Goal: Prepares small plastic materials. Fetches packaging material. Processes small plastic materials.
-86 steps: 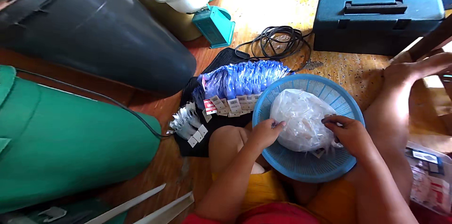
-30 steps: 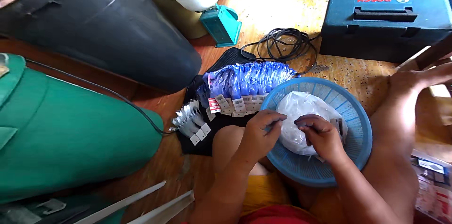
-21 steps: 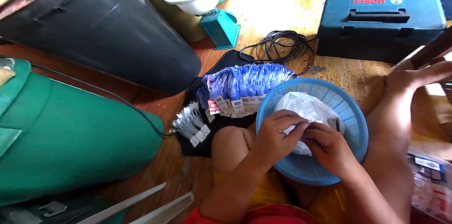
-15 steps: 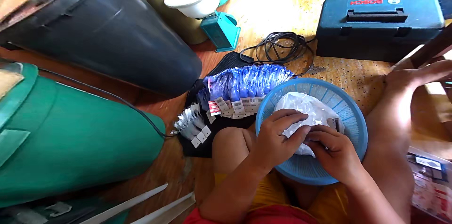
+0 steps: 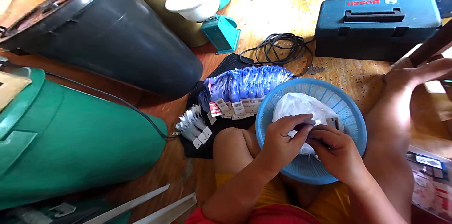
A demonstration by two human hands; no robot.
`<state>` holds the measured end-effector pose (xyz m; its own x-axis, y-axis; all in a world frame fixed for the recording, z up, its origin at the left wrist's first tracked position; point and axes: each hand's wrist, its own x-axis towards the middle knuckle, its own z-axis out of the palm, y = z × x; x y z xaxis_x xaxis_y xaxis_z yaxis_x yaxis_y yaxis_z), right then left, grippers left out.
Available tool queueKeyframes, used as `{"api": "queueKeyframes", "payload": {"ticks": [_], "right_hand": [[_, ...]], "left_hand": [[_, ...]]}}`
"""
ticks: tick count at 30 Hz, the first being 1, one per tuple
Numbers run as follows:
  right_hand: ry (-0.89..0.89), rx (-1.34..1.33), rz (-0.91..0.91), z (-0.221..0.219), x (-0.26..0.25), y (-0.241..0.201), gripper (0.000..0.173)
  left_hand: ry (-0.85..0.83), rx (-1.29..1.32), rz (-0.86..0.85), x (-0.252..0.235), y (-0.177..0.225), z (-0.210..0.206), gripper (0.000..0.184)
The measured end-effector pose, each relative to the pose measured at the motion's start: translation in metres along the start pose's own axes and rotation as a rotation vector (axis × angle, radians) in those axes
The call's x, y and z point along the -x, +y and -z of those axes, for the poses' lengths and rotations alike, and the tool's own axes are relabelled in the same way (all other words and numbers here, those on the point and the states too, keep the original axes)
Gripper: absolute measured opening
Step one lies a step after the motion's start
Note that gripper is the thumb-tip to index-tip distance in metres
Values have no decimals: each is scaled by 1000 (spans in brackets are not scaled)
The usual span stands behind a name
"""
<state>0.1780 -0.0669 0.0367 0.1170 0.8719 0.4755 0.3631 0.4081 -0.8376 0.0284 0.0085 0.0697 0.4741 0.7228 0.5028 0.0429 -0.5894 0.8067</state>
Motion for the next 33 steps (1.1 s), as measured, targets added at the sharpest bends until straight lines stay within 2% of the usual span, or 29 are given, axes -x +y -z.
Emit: {"api": "queueKeyframes", "payload": {"ticks": [5, 16, 22, 26, 30, 33], "right_hand": [[2, -1, -9, 1, 0, -3, 12], [15, -34, -31, 0, 1, -6, 12], [16, -112, 33, 13, 3, -26, 11], [78, -145, 61, 21, 6, -35, 9], [181, -174, 42, 20, 8, -30, 9], [190, -215, 19, 19, 7, -26, 10]], "left_hand": [[17, 80, 8, 0, 2, -1, 33], [29, 77, 8, 2, 0, -2, 33], [66, 86, -131, -2, 3, 0, 28], [43, 108, -211, -4, 5, -3, 29], [11, 130, -215, -3, 4, -10, 31], [-33, 151, -187, -1, 2, -12, 33]]}}
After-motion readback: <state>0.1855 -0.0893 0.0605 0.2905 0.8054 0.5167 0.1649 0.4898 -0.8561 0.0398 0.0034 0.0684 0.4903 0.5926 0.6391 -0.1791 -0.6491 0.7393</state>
